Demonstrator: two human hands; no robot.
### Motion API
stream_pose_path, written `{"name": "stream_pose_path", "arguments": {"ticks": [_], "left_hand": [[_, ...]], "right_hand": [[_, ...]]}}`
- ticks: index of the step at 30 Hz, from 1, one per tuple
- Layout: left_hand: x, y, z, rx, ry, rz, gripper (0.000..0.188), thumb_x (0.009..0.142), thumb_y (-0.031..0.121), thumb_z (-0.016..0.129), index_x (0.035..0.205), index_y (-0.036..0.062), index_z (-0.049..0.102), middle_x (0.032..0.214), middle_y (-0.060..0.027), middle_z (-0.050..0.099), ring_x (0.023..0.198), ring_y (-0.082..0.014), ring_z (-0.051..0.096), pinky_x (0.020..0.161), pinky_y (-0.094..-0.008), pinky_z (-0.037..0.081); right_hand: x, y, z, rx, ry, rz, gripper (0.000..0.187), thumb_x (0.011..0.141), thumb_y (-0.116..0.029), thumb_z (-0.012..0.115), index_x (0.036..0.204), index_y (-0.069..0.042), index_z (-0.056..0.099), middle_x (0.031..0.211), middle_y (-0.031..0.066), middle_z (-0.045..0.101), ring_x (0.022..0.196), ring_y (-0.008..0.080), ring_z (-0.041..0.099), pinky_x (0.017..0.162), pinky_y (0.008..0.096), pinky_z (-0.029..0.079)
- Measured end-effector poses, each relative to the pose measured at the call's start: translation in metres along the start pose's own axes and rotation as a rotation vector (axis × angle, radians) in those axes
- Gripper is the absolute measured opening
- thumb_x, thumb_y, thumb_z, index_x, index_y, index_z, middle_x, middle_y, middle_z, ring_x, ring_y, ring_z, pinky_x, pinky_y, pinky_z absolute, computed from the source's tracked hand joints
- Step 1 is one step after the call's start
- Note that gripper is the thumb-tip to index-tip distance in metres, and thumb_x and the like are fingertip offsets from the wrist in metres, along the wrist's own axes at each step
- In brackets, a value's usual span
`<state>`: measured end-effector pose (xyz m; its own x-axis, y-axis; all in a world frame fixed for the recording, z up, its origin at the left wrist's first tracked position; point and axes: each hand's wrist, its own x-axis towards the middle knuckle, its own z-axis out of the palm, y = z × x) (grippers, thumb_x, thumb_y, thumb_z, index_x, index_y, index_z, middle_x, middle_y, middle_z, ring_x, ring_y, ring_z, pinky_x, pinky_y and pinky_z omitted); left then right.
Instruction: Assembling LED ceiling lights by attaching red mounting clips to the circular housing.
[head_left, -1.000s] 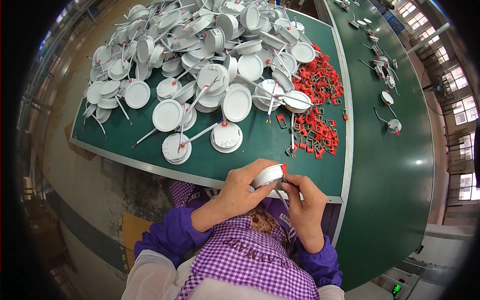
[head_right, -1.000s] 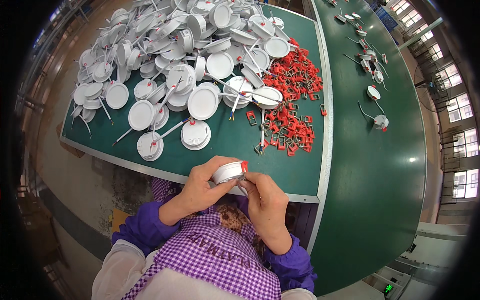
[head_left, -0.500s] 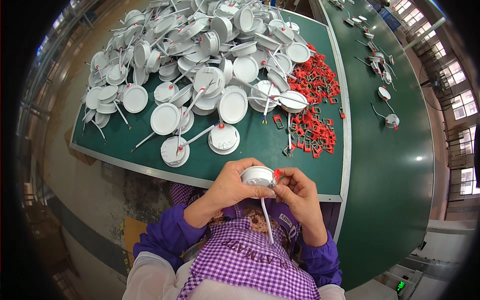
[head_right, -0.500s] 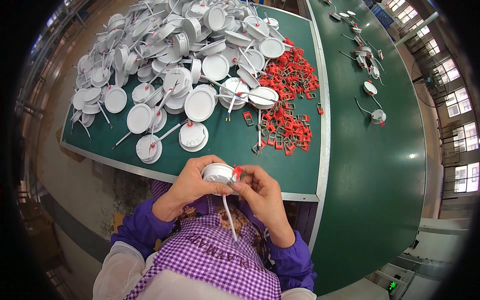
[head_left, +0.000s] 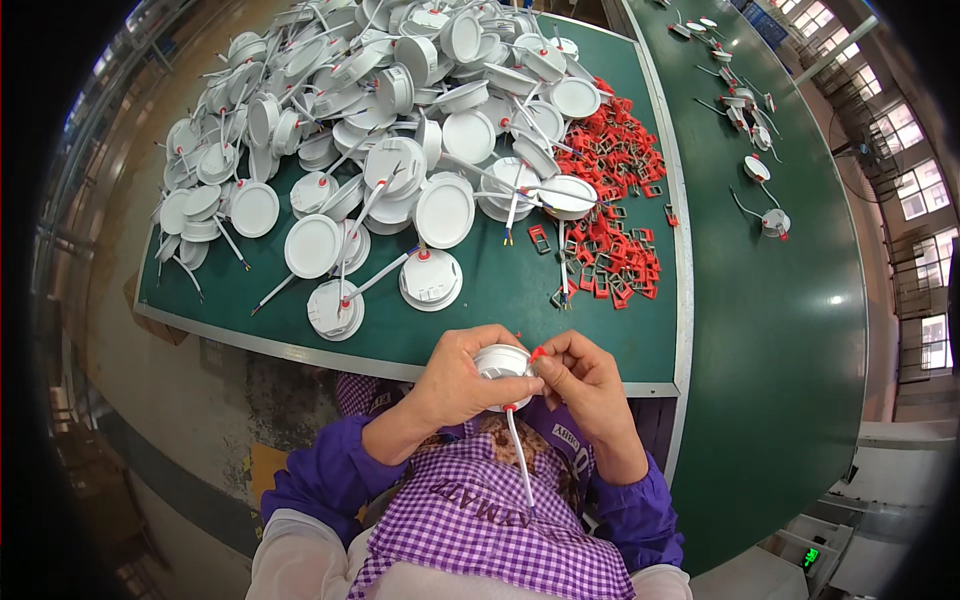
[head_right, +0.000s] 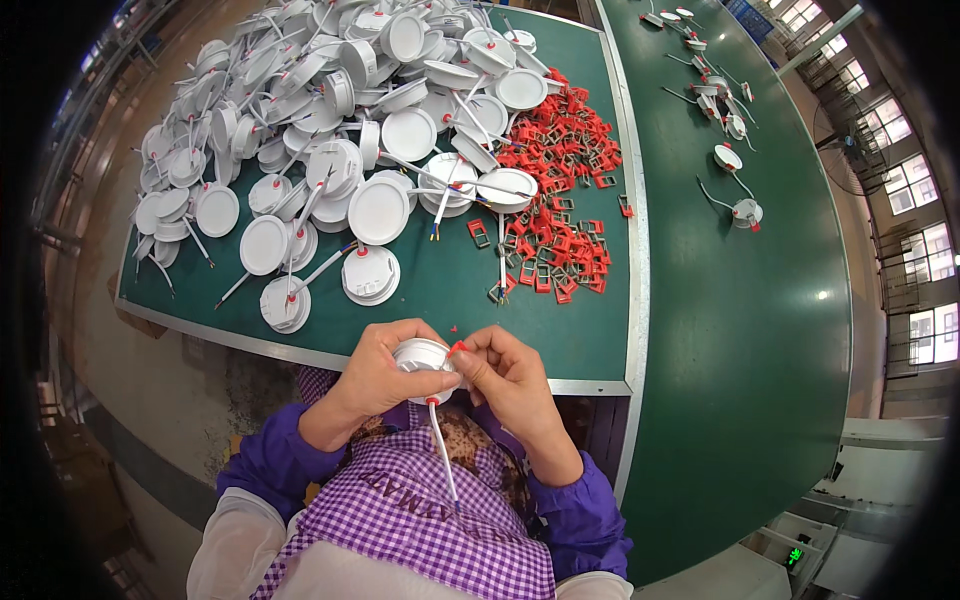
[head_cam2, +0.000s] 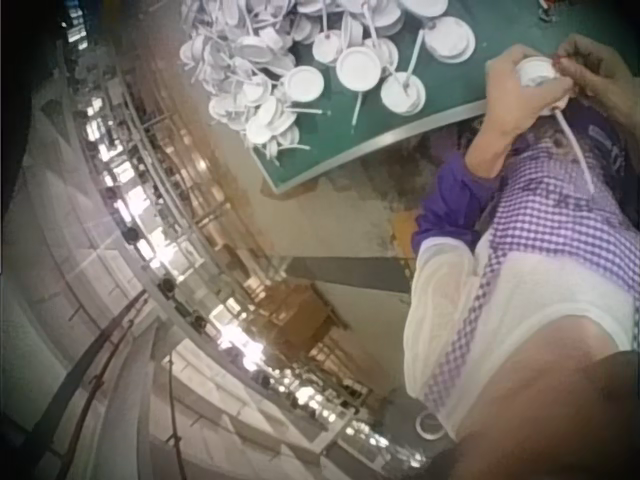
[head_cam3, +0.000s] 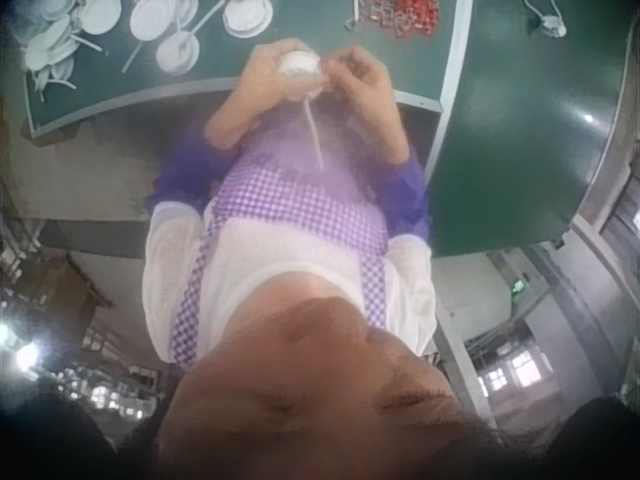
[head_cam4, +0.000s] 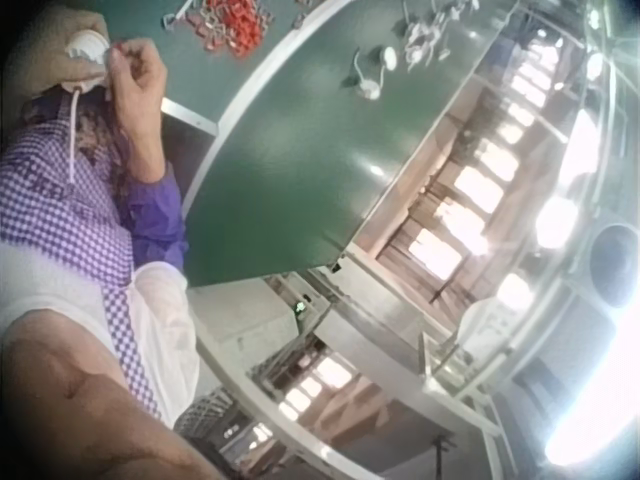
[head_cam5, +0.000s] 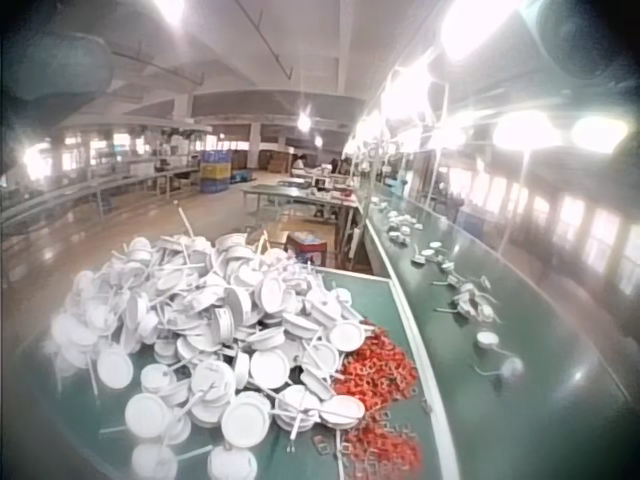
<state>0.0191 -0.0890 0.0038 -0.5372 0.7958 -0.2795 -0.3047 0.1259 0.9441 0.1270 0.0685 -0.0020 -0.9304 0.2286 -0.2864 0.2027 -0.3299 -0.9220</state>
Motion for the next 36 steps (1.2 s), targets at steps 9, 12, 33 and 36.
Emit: {"name": "stream_pose_path", "arguments": {"ticks": [9, 12, 33, 36], "left_hand": [[0.007, -0.007, 0.002, 0.481, 0.178, 0.436, 0.050, 0.068, 0.019, 0.085, 0.109, 0.0023, 0.062, 0.114, -0.0125, 0.062, 0.108, -0.0258, 0.059, 0.093, -0.0371, 0.046], [0.003, -0.007, -0.021, 0.855, 0.538, 0.618, 0.047, 0.068, 0.007, 0.080, 0.110, 0.0028, 0.061, 0.110, -0.0143, 0.060, 0.105, -0.0328, 0.057, 0.090, -0.0396, 0.046], [0.008, -0.036, -0.045, 0.420, 0.629, 0.307, 0.069, 0.071, 0.003, 0.078, 0.131, 0.0000, 0.043, 0.125, -0.0133, 0.048, 0.115, -0.0256, 0.051, 0.099, -0.0368, 0.043], [-0.001, -0.014, -0.029, -0.354, 0.445, 0.162, 0.059, 0.077, -0.002, 0.073, 0.127, 0.0050, 0.043, 0.121, -0.0116, 0.051, 0.104, -0.0192, 0.057, 0.088, -0.0302, 0.050]], "right_hand": [[-0.013, -0.011, -0.060, -0.145, 0.286, -0.080, 0.011, 0.096, -0.013, 0.058, 0.090, -0.005, 0.060, 0.068, -0.0014, 0.055, 0.058, 0.0062, 0.051, 0.049, 0.0209, 0.040], [-0.029, -0.043, -0.122, -0.283, 0.703, -0.412, 0.014, 0.097, -0.017, 0.059, 0.090, -0.005, 0.061, 0.067, -0.0029, 0.053, 0.058, 0.0045, 0.047, 0.050, 0.0198, 0.039], [0.063, -0.022, -0.070, -1.379, 0.333, -0.294, 0.034, 0.078, -0.005, 0.069, 0.111, -0.001, 0.058, 0.101, 0.0176, 0.056, 0.092, 0.0377, 0.060, 0.078, 0.0444, 0.049], [0.059, -0.014, -0.067, -1.357, 0.349, -0.288, 0.033, 0.079, -0.005, 0.069, 0.109, 0.000, 0.057, 0.103, 0.0177, 0.056, 0.094, 0.0385, 0.060, 0.080, 0.0449, 0.048]]}}
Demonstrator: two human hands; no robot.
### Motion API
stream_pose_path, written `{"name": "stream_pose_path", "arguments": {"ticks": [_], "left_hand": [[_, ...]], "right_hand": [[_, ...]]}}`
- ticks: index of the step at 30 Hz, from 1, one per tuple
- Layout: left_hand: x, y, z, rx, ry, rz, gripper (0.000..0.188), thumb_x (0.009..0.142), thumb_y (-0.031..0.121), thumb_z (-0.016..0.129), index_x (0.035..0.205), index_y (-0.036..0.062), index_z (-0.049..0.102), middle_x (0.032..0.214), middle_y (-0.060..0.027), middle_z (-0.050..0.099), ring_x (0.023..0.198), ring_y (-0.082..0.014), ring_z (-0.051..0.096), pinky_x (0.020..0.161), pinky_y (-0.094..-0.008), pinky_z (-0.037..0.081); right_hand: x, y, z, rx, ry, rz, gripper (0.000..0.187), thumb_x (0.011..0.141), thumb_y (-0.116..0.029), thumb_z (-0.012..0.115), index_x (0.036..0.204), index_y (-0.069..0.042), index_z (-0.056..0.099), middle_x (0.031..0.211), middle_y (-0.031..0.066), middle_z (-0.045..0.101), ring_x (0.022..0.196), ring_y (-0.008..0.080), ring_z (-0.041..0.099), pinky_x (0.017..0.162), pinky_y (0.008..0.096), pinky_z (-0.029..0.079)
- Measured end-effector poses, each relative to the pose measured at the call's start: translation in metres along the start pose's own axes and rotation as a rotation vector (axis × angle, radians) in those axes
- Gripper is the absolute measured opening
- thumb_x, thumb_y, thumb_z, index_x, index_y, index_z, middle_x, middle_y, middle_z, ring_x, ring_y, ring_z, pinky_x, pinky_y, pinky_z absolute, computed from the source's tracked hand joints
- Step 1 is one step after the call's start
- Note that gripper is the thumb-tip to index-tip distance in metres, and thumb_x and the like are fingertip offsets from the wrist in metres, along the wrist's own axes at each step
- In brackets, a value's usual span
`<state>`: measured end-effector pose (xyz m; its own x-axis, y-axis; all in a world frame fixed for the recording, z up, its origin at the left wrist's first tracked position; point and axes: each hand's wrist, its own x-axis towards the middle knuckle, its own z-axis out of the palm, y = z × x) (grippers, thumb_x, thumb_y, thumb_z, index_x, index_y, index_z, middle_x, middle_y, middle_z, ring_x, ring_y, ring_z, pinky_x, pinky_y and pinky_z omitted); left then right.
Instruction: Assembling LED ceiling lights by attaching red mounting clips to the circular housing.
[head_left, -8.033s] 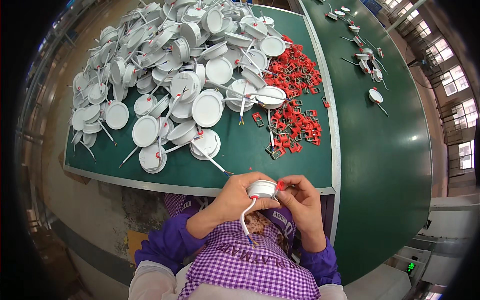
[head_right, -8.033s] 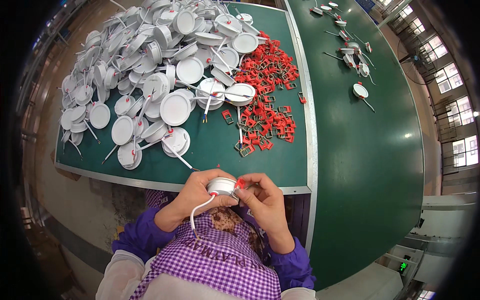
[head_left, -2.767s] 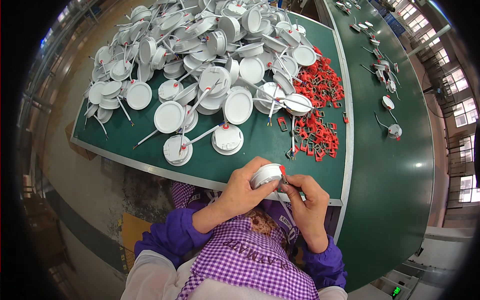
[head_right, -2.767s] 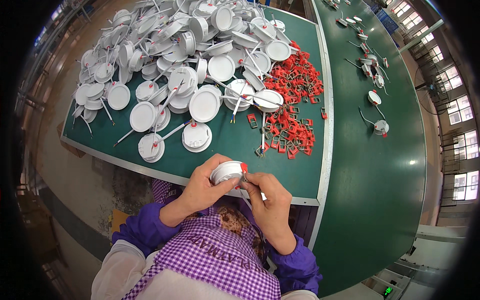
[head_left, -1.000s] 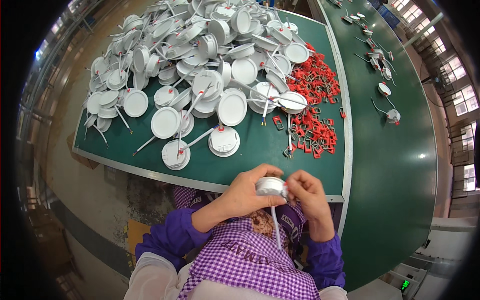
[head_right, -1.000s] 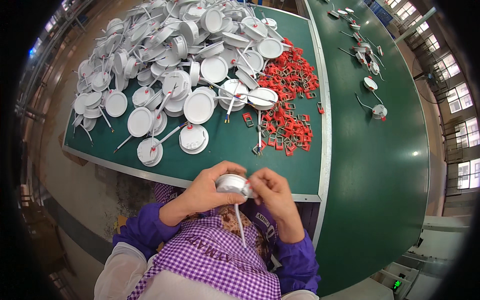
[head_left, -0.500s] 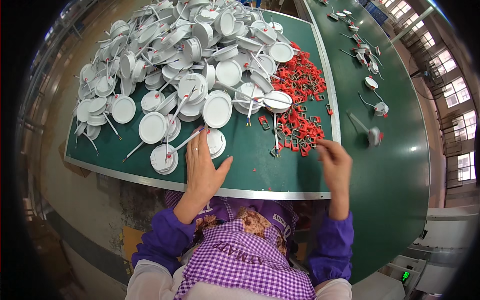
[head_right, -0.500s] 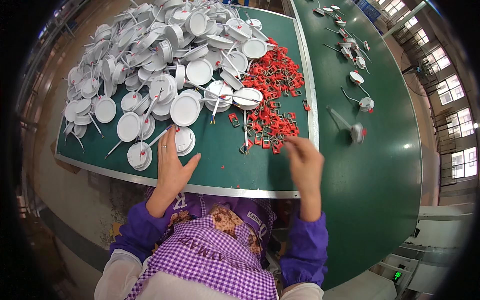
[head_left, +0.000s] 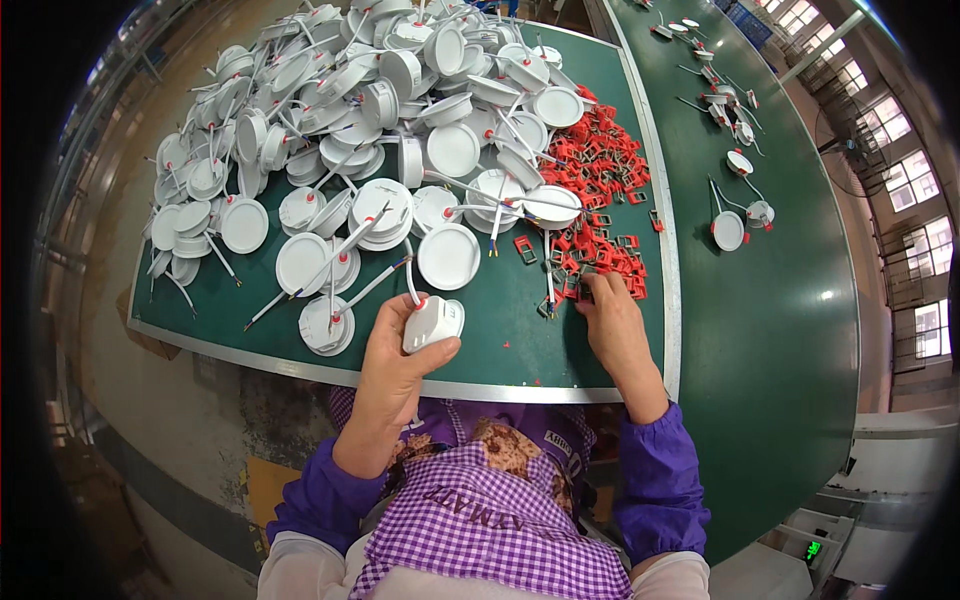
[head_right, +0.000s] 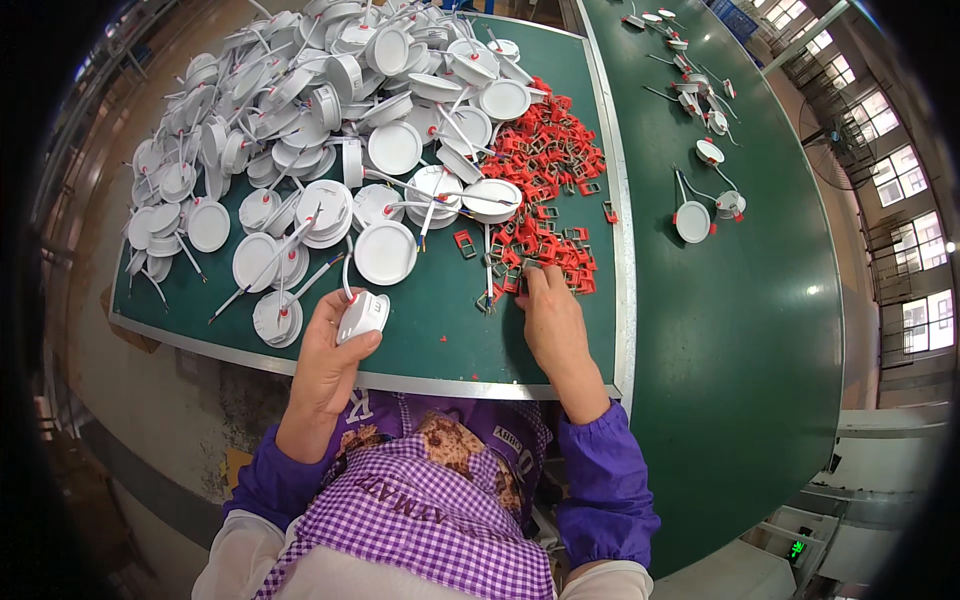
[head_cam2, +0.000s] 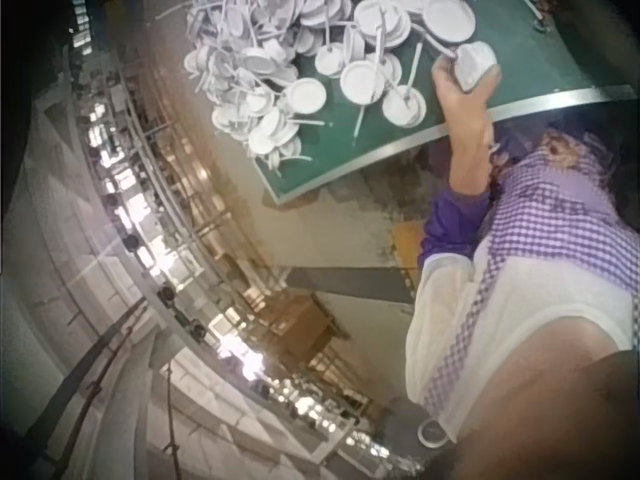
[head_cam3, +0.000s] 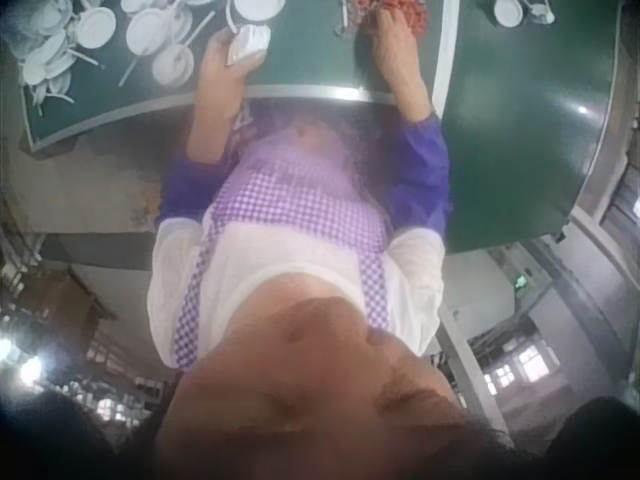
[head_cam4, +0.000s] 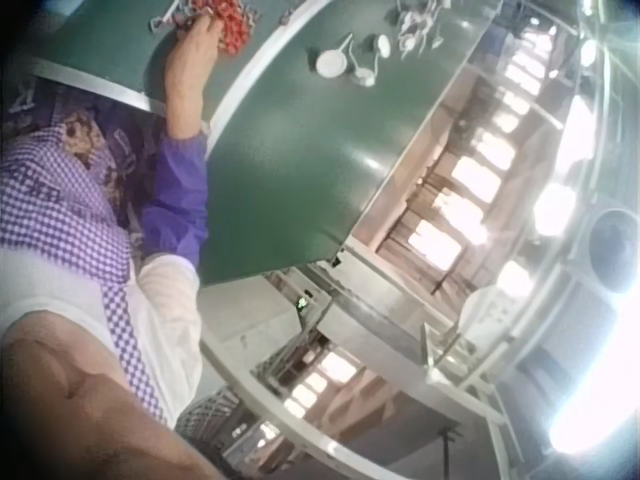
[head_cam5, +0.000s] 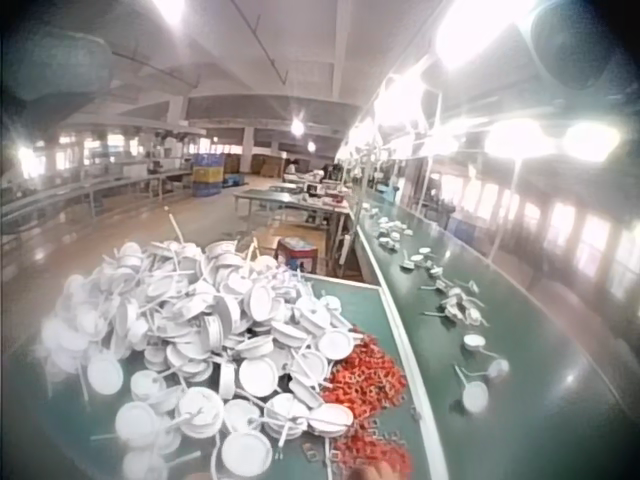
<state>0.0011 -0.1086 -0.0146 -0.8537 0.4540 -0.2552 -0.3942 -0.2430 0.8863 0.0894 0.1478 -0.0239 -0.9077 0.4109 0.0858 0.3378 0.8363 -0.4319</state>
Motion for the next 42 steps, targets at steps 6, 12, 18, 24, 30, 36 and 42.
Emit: {"name": "stream_pose_path", "arguments": {"ticks": [6, 12, 18, 24, 30, 36, 42], "left_hand": [[-0.014, 0.004, 0.010, -0.398, -0.272, -0.265, 0.067, 0.081, 0.012, 0.077, 0.136, 0.0107, 0.038, 0.123, -0.0099, 0.052, 0.099, -0.0180, 0.057, 0.069, -0.0256, 0.048], [-0.023, 0.005, 0.037, -0.398, -0.284, -0.305, 0.060, 0.088, 0.008, 0.068, 0.140, 0.0095, 0.036, 0.118, -0.0052, 0.055, 0.095, -0.0123, 0.057, 0.070, -0.0252, 0.049], [-0.019, -0.021, 0.050, 0.033, -0.221, -0.094, 0.043, 0.085, -0.002, 0.068, 0.124, 0.0010, 0.049, 0.111, -0.0073, 0.061, 0.102, -0.0122, 0.060, 0.086, -0.0270, 0.052], [-0.011, -0.031, 0.056, 0.083, -0.210, 0.005, 0.032, 0.085, 0.005, 0.070, 0.114, -0.0001, 0.058, 0.099, -0.0057, 0.066, 0.089, -0.0104, 0.064, 0.079, -0.0262, 0.052], [-0.008, -0.040, 0.053, 0.314, -0.193, 0.159, 0.032, 0.083, 0.007, 0.072, 0.112, 0.0014, 0.058, 0.095, -0.0054, 0.066, 0.085, -0.0101, 0.062, 0.075, -0.0262, 0.050], [-0.005, -0.029, 0.052, 0.399, -0.252, 0.181, 0.031, 0.081, 0.006, 0.075, 0.108, 0.0018, 0.060, 0.097, -0.0025, 0.064, 0.086, -0.0071, 0.059, 0.074, -0.0229, 0.049], [-0.002, -0.020, 0.042, 0.451, -0.371, 0.144, 0.033, 0.078, 0.008, 0.078, 0.106, 0.0023, 0.061, 0.092, -0.0006, 0.063, 0.081, -0.0061, 0.058, 0.071, -0.0226, 0.048]], "right_hand": [[0.008, -0.008, -0.009, 0.028, -0.043, 0.054, 0.030, 0.078, -0.004, 0.070, 0.104, 0.000, 0.055, 0.105, 0.0196, 0.056, 0.093, 0.0405, 0.059, 0.078, 0.0450, 0.048], [-0.010, -0.008, -0.007, 0.242, 0.124, 0.004, 0.021, 0.080, -0.001, 0.072, 0.095, 0.001, 0.058, 0.081, 0.0103, 0.061, 0.071, 0.0223, 0.061, 0.062, 0.0336, 0.048], [-0.043, -0.054, -0.022, 0.747, 0.197, 0.194, 0.013, 0.085, -0.002, 0.070, 0.094, 0.005, 0.062, 0.076, 0.0048, 0.064, 0.061, 0.0078, 0.059, 0.055, 0.0219, 0.047], [-0.063, -0.074, -0.018, 0.491, 0.240, -0.032, 0.013, 0.085, -0.002, 0.069, 0.097, 0.000, 0.066, 0.081, 0.0125, 0.066, 0.067, 0.0209, 0.065, 0.060, 0.0298, 0.050], [-0.069, -0.075, -0.013, 0.437, 0.235, -0.036, 0.015, 0.085, 0.002, 0.065, 0.099, 0.000, 0.064, 0.082, 0.0142, 0.065, 0.070, 0.0268, 0.065, 0.061, 0.0332, 0.051], [-0.069, -0.074, -0.008, 0.448, 0.243, -0.036, 0.013, 0.085, 0.003, 0.065, 0.097, 0.000, 0.063, 0.081, 0.0147, 0.064, 0.069, 0.0272, 0.064, 0.061, 0.0331, 0.050], [-0.068, -0.067, -0.009, 0.555, 0.211, -0.002, 0.013, 0.083, 0.003, 0.067, 0.095, 0.001, 0.062, 0.081, 0.0109, 0.065, 0.070, 0.0198, 0.064, 0.062, 0.0302, 0.050]]}}
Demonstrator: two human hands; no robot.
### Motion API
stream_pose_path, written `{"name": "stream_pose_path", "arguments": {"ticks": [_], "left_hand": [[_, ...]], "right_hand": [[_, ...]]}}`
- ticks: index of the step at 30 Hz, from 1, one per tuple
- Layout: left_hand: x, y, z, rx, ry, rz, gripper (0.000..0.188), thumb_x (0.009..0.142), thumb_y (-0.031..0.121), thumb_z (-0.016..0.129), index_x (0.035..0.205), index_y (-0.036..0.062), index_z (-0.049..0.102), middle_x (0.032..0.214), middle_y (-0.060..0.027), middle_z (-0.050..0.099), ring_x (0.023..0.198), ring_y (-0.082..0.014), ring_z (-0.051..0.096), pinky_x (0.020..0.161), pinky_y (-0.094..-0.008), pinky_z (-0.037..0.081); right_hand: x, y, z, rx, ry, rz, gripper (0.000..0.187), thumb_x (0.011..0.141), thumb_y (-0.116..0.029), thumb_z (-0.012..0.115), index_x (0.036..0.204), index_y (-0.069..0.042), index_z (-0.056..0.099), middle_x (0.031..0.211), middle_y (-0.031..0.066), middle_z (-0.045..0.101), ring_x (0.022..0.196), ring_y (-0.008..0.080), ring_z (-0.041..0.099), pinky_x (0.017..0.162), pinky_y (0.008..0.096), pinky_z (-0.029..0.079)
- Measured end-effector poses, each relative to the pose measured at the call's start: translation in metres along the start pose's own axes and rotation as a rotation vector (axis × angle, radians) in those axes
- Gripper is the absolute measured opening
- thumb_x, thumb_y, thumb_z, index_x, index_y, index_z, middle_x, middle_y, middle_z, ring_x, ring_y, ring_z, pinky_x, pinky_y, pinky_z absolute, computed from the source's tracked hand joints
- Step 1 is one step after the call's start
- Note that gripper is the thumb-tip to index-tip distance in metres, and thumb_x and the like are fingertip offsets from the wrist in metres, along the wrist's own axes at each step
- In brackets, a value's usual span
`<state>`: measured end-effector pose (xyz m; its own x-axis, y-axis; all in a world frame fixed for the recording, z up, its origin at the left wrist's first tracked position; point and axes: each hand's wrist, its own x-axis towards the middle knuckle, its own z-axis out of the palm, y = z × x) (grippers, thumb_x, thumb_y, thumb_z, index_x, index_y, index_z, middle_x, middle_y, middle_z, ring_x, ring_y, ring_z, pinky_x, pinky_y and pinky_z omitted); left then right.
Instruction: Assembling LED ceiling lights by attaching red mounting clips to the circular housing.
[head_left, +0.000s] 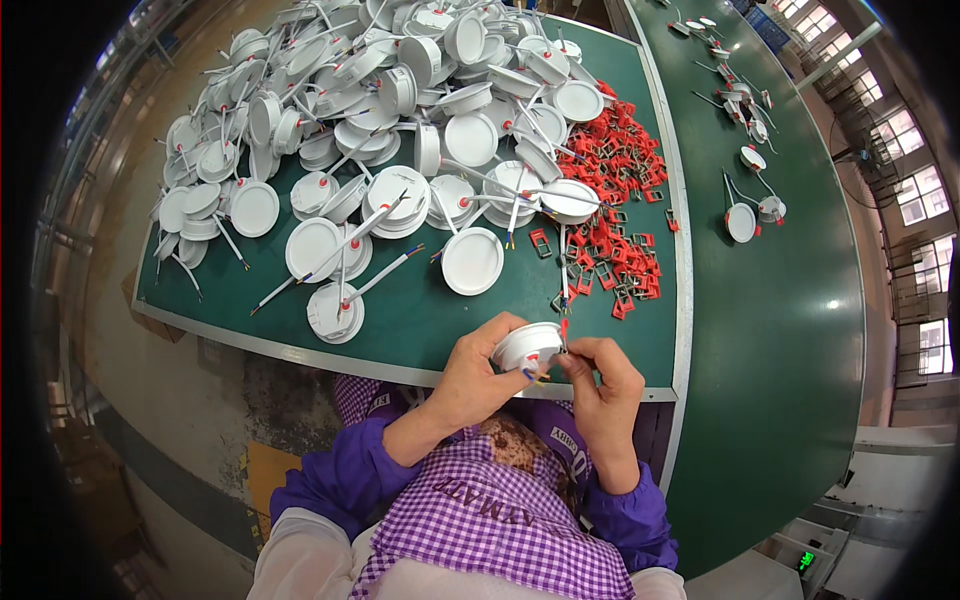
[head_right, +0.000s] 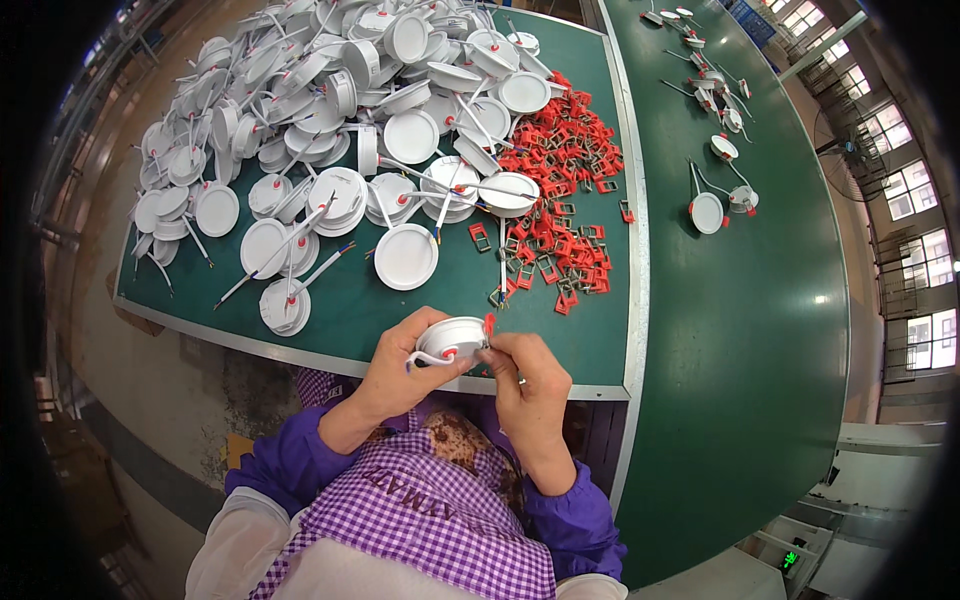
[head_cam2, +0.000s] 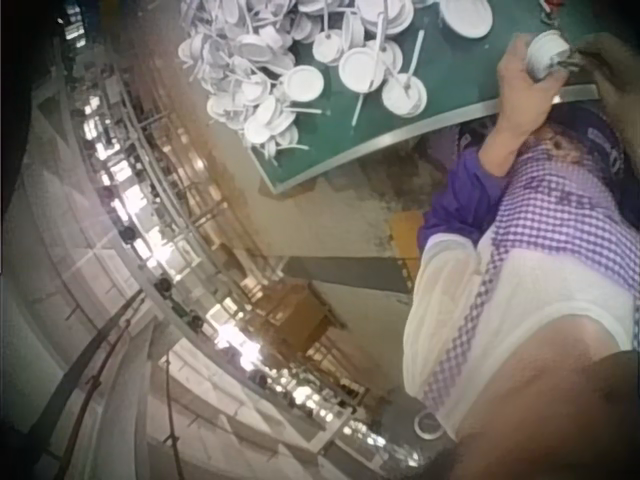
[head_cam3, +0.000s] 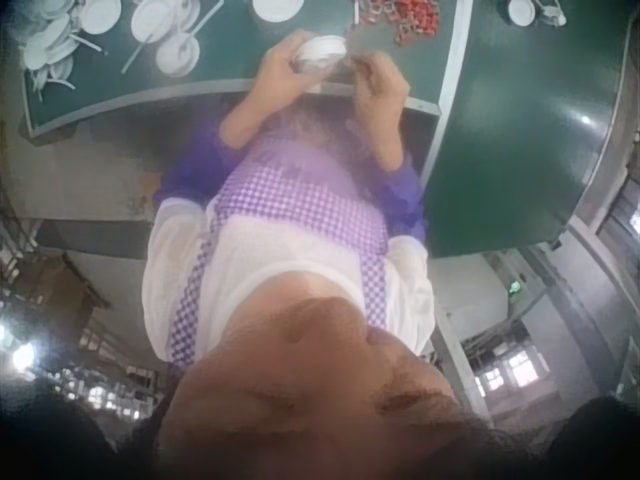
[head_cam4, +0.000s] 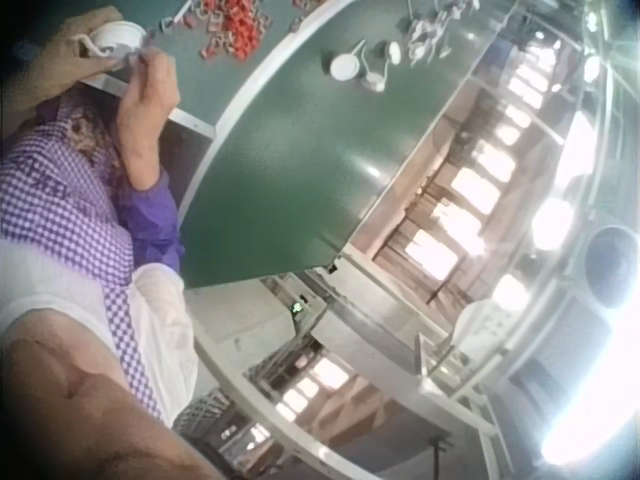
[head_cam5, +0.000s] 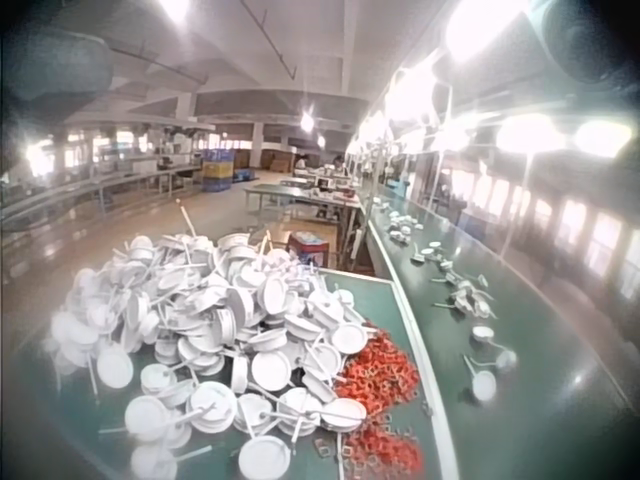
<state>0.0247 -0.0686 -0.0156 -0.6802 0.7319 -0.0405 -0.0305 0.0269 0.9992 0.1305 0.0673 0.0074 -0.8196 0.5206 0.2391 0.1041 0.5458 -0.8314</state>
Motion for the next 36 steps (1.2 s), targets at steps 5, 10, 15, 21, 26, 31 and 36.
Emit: {"name": "stream_pose_path", "arguments": {"ticks": [5, 10, 15, 21, 26, 31, 36], "left_hand": [[0.005, -0.001, -0.013, -0.138, -0.156, -0.061, 0.039, 0.074, 0.008, 0.082, 0.105, 0.0031, 0.060, 0.090, -0.0011, 0.063, 0.081, -0.0071, 0.058, 0.070, -0.0226, 0.048], [0.004, 0.008, -0.012, -0.257, -0.167, -0.248, 0.042, 0.069, 0.008, 0.086, 0.102, 0.0026, 0.061, 0.091, -0.0033, 0.065, 0.082, -0.0086, 0.061, 0.071, -0.0224, 0.050], [-0.004, 0.014, -0.007, -0.133, -0.097, -0.332, 0.035, 0.068, 0.005, 0.085, 0.097, 0.0000, 0.064, 0.092, -0.0067, 0.068, 0.083, -0.0098, 0.063, 0.071, -0.0236, 0.052], [0.000, 0.012, -0.004, -0.337, -0.098, -0.451, 0.038, 0.072, 0.001, 0.080, 0.105, -0.0002, 0.062, 0.095, -0.0079, 0.068, 0.087, -0.0136, 0.066, 0.077, -0.0253, 0.053], [-0.006, -0.003, -0.001, -0.585, -0.185, -0.525, 0.049, 0.075, -0.002, 0.075, 0.118, 0.0009, 0.053, 0.109, -0.0103, 0.063, 0.099, -0.0168, 0.064, 0.082, -0.0280, 0.053], [-0.015, 0.015, -0.012, 0.281, -0.244, -0.146, 0.052, 0.075, -0.002, 0.071, 0.123, 0.0021, 0.050, 0.109, -0.0108, 0.064, 0.099, -0.0181, 0.064, 0.082, -0.0331, 0.052], [-0.015, 0.049, -0.032, 0.269, -0.103, 0.000, 0.039, 0.076, -0.002, 0.071, 0.112, 0.0002, 0.056, 0.098, -0.0102, 0.068, 0.088, -0.0203, 0.068, 0.080, -0.0341, 0.053]], "right_hand": [[-0.012, 0.006, 0.002, 0.464, -0.085, 0.345, 0.014, 0.085, 0.001, 0.068, 0.097, 0.001, 0.060, 0.081, 0.0039, 0.064, 0.072, 0.0107, 0.061, 0.062, 0.0265, 0.050], [-0.014, 0.005, 0.004, 0.792, -0.216, 0.468, 0.009, 0.092, -0.003, 0.064, 0.096, 0.001, 0.058, 0.079, 0.0047, 0.062, 0.065, 0.0098, 0.059, 0.058, 0.0218, 0.048], [-0.014, 0.004, -0.003, 0.749, -0.215, 0.457, 0.009, 0.093, -0.005, 0.063, 0.096, 0.002, 0.058, 0.079, 0.0036, 0.062, 0.063, 0.0081, 0.057, 0.056, 0.0215, 0.046], [0.026, 0.051, -0.022, -0.095, 0.284, 0.119, 0.008, 0.087, -0.005, 0.067, 0.091, 0.000, 0.063, 0.081, 0.0076, 0.062, 0.066, 0.0143, 0.060, 0.058, 0.0277, 0.047], [0.054, 0.077, -0.031, -0.469, 0.141, -0.042, 0.016, 0.078, -0.009, 0.072, 0.091, -0.002, 0.065, 0.087, 0.0116, 0.059, 0.080, 0.0282, 0.060, 0.068, 0.0375, 0.049], [0.066, 0.078, -0.030, -0.724, -0.008, -0.038, 0.015, 0.078, -0.008, 0.069, 0.091, -0.003, 0.065, 0.087, 0.0119, 0.059, 0.086, 0.0303, 0.060, 0.074, 0.0411, 0.050], [0.074, 0.083, -0.028, -0.862, -0.088, -0.049, 0.013, 0.079, -0.008, 0.066, 0.090, -0.002, 0.062, 0.088, 0.0129, 0.058, 0.079, 0.0320, 0.062, 0.069, 0.0436, 0.051]]}}
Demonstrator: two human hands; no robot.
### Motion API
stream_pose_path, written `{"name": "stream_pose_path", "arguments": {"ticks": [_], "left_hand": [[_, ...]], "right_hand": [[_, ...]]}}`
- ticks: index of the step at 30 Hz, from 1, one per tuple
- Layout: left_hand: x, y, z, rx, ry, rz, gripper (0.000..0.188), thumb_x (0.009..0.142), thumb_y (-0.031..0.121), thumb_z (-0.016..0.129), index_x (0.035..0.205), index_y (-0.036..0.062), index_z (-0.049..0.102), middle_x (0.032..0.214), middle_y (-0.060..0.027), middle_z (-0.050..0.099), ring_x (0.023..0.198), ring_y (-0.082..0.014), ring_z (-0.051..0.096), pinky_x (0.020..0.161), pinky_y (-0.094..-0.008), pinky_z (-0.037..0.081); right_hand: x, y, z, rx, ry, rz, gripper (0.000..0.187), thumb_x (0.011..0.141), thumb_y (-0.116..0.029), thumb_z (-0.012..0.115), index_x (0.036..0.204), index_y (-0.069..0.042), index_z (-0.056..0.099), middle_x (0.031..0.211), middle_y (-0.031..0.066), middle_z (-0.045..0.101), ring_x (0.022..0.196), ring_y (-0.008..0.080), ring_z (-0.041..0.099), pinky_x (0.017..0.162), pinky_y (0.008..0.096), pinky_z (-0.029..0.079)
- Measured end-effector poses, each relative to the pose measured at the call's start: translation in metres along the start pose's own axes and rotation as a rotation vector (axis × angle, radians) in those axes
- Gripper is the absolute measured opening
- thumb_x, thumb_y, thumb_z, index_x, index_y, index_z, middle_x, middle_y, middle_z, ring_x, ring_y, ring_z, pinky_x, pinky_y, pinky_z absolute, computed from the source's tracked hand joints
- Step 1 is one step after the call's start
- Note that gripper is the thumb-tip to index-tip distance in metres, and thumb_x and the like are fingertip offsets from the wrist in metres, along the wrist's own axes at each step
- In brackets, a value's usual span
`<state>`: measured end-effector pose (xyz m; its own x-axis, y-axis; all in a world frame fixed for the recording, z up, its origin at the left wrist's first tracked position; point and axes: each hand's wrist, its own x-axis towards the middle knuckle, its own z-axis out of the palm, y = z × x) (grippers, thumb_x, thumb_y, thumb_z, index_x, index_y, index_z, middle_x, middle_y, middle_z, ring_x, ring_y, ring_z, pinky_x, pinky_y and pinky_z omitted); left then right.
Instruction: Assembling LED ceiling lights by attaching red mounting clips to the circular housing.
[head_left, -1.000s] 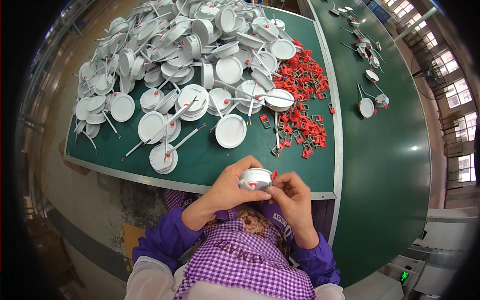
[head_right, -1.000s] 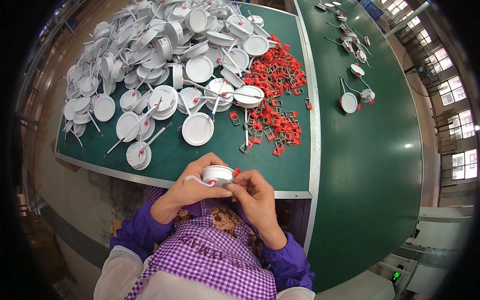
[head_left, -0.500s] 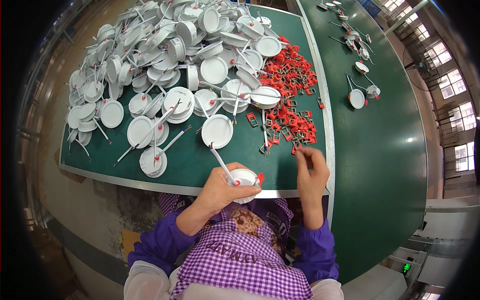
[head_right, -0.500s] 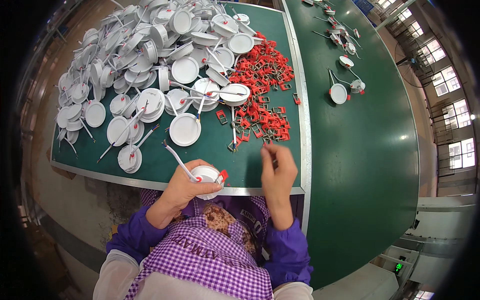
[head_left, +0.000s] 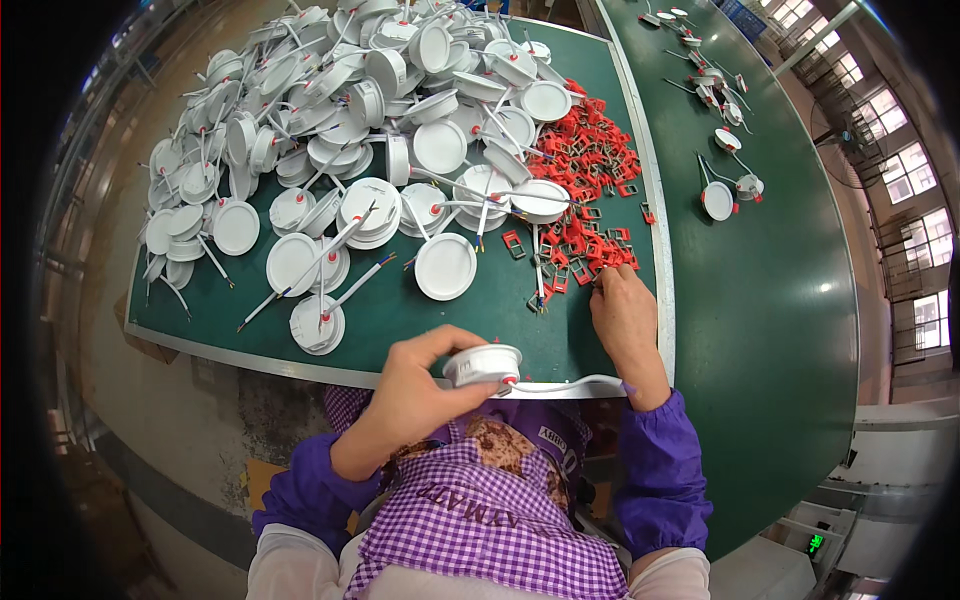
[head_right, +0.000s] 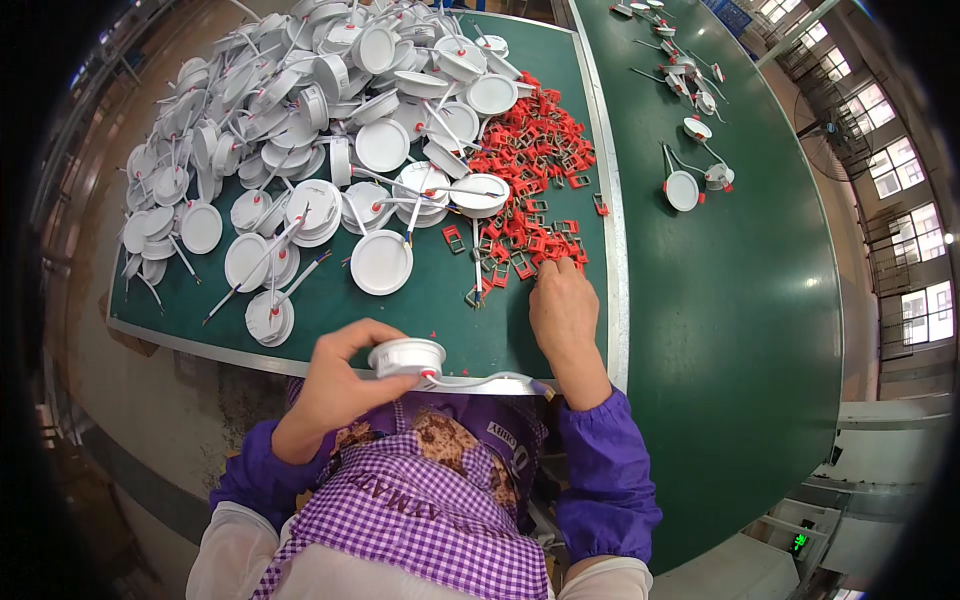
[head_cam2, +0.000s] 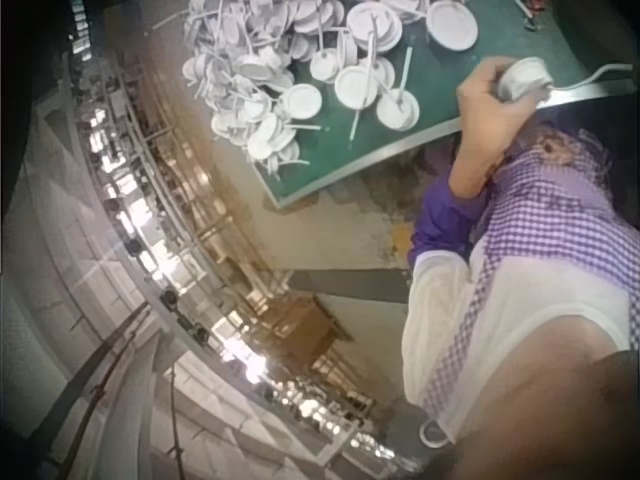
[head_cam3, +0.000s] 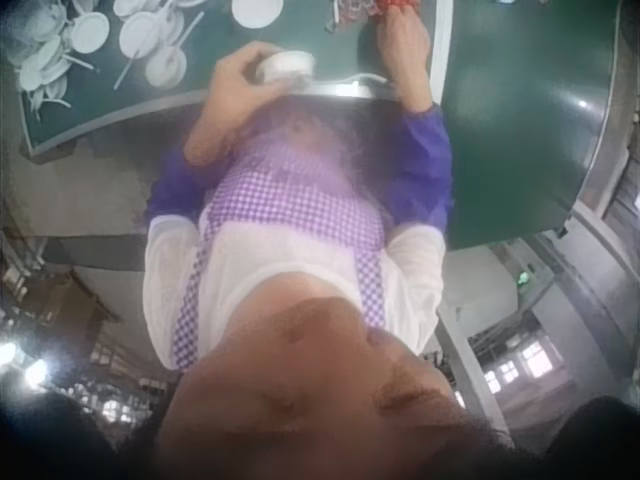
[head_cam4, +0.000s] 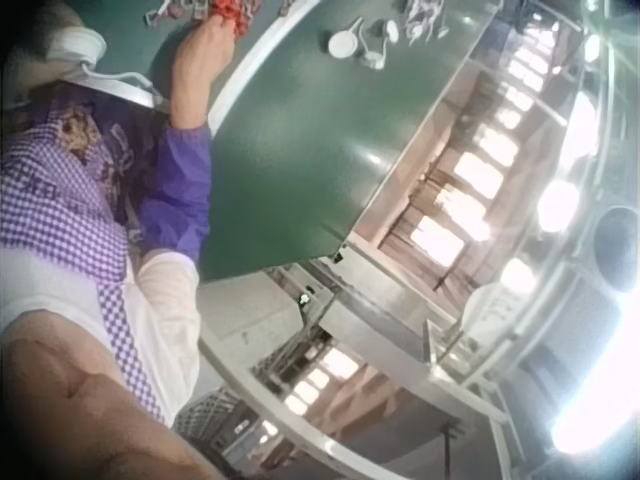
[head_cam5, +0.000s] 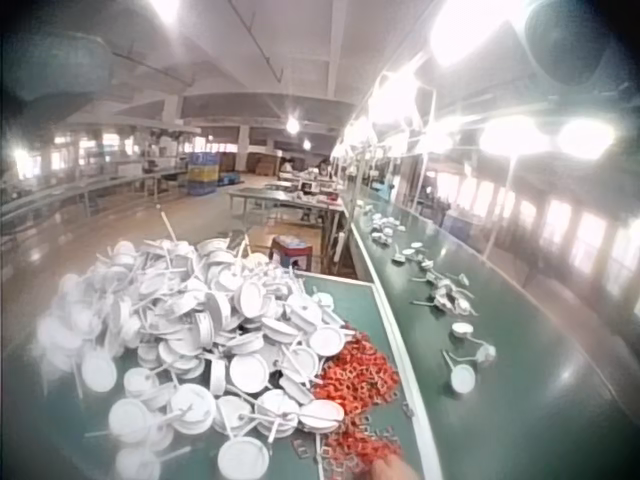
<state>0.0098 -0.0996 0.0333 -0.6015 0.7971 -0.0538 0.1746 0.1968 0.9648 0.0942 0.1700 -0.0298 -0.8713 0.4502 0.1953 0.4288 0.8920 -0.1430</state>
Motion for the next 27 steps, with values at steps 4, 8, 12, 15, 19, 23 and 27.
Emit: {"name": "stream_pose_path", "arguments": {"ticks": [4, 8, 12, 15, 19, 23, 27], "left_hand": [[-0.003, -0.028, -0.001, -1.047, 0.096, -0.223, 0.035, 0.082, -0.005, 0.066, 0.113, 0.0037, 0.051, 0.107, -0.0156, 0.065, 0.097, -0.0241, 0.066, 0.088, -0.0378, 0.055], [-0.002, -0.038, 0.009, -1.033, 0.065, -0.262, 0.035, 0.085, -0.003, 0.065, 0.115, 0.0040, 0.049, 0.111, -0.0162, 0.063, 0.102, -0.0256, 0.065, 0.087, -0.0375, 0.056], [0.001, -0.035, 0.013, -1.053, -0.030, -0.362, 0.035, 0.086, -0.001, 0.066, 0.116, 0.0037, 0.049, 0.110, -0.0146, 0.064, 0.102, -0.0237, 0.065, 0.085, -0.0357, 0.056], [0.001, -0.025, 0.015, -0.953, -0.057, -0.388, 0.039, 0.084, 0.000, 0.070, 0.118, 0.0027, 0.052, 0.109, -0.0119, 0.065, 0.098, -0.0195, 0.065, 0.083, -0.0326, 0.055], [0.007, -0.029, 0.019, -0.654, 0.017, -0.341, 0.038, 0.080, 0.003, 0.075, 0.115, 0.0010, 0.059, 0.101, -0.0073, 0.067, 0.090, -0.0139, 0.066, 0.079, -0.0272, 0.054], [0.008, -0.030, 0.027, -0.563, 0.036, -0.276, 0.033, 0.080, 0.005, 0.076, 0.109, 0.0005, 0.061, 0.096, -0.0059, 0.068, 0.086, -0.0114, 0.065, 0.075, -0.0254, 0.052], [0.014, -0.035, 0.034, -0.466, 0.089, -0.215, 0.030, 0.081, 0.013, 0.076, 0.104, 0.0000, 0.061, 0.089, -0.0054, 0.066, 0.080, -0.0104, 0.061, 0.070, -0.0274, 0.050]], "right_hand": [[-0.003, -0.005, -0.009, 0.277, 0.179, 0.037, 0.013, 0.080, -0.004, 0.065, 0.091, -0.001, 0.058, 0.084, 0.0130, 0.060, 0.070, 0.0306, 0.062, 0.064, 0.0389, 0.052], [-0.013, -0.012, -0.015, 0.869, 0.137, 0.258, 0.008, 0.085, 0.001, 0.061, 0.092, 0.001, 0.056, 0.079, 0.0087, 0.064, 0.069, 0.0167, 0.066, 0.062, 0.0268, 0.050], [-0.025, -0.027, -0.022, 1.330, -0.083, 0.328, 0.007, 0.089, 0.000, 0.063, 0.094, 0.004, 0.059, 0.084, 0.0083, 0.066, 0.071, 0.0151, 0.067, 0.065, 0.0253, 0.053], [-0.030, -0.036, -0.032, 1.459, -0.201, 0.343, 0.012, 0.090, -0.003, 0.065, 0.098, 0.006, 0.062, 0.086, 0.0101, 0.068, 0.069, 0.0149, 0.066, 0.065, 0.0259, 0.055], [-0.031, -0.041, -0.045, 1.416, -0.217, 0.318, 0.011, 0.089, -0.003, 0.066, 0.095, 0.006, 0.063, 0.082, 0.0087, 0.067, 0.066, 0.0132, 0.064, 0.059, 0.0257, 0.054], [-0.035, -0.057, -0.059, 1.103, -0.195, 0.180, 0.011, 0.086, -0.002, 0.068, 0.094, 0.003, 0.064, 0.080, 0.0073, 0.067, 0.064, 0.0112, 0.063, 0.056, 0.0272, 0.051], [-0.051, -0.078, -0.065, 0.826, -0.079, -0.124, 0.012, 0.084, 0.000, 0.068, 0.096, 0.001, 0.064, 0.079, 0.0124, 0.065, 0.065, 0.0212, 0.066, 0.056, 0.0316, 0.051]]}}
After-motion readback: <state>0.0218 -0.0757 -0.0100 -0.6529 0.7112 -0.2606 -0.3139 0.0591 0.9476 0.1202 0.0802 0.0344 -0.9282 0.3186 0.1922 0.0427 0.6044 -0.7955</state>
